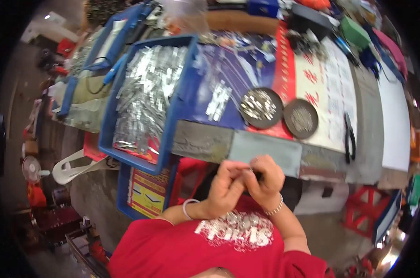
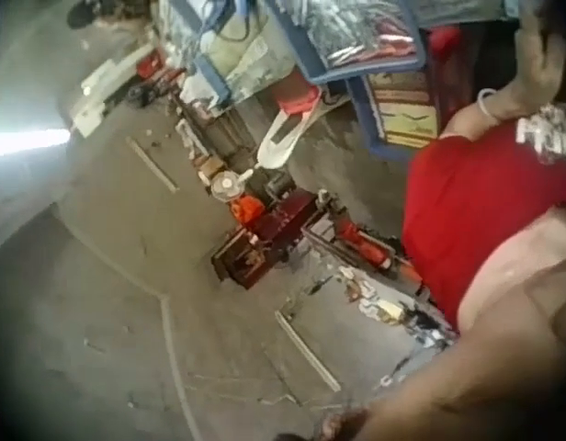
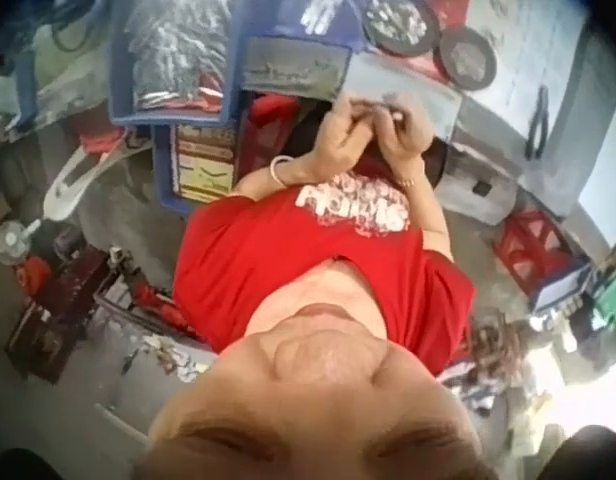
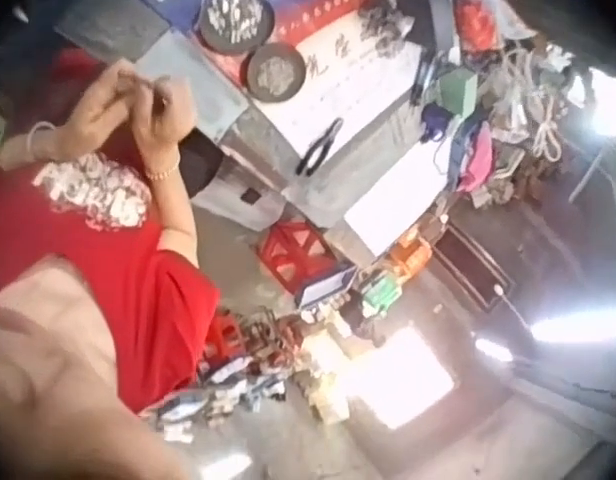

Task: Assemble small metal pins and hardware components at a workbench.

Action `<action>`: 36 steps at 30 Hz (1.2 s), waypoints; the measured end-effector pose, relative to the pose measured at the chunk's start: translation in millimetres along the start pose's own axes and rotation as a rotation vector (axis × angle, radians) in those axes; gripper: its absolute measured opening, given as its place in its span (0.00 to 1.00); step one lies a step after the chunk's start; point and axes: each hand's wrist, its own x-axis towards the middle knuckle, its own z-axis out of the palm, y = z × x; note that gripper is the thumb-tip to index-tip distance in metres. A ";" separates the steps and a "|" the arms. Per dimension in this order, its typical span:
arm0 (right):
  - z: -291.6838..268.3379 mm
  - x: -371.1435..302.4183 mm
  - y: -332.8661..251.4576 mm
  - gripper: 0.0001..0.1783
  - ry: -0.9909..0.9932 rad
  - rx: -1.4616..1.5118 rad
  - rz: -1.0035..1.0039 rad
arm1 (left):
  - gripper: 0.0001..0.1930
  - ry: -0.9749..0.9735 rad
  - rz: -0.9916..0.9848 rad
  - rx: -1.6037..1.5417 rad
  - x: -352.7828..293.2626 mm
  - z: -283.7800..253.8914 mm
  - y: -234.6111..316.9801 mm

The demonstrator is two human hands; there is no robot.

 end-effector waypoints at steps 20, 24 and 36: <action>-38.5 7.8 28.6 0.32 -0.462 0.274 0.411 | 0.07 -0.244 -0.973 -0.995 27.3 -19.2 -4.0; -41.8 8.6 36.0 0.27 -0.446 0.421 0.402 | 0.07 -0.259 -0.971 -1.069 32.8 -21.4 -8.2; -43.6 7.3 38.7 0.25 -0.472 0.256 0.355 | 0.05 -0.295 -1.074 -1.250 44.6 -25.3 -12.9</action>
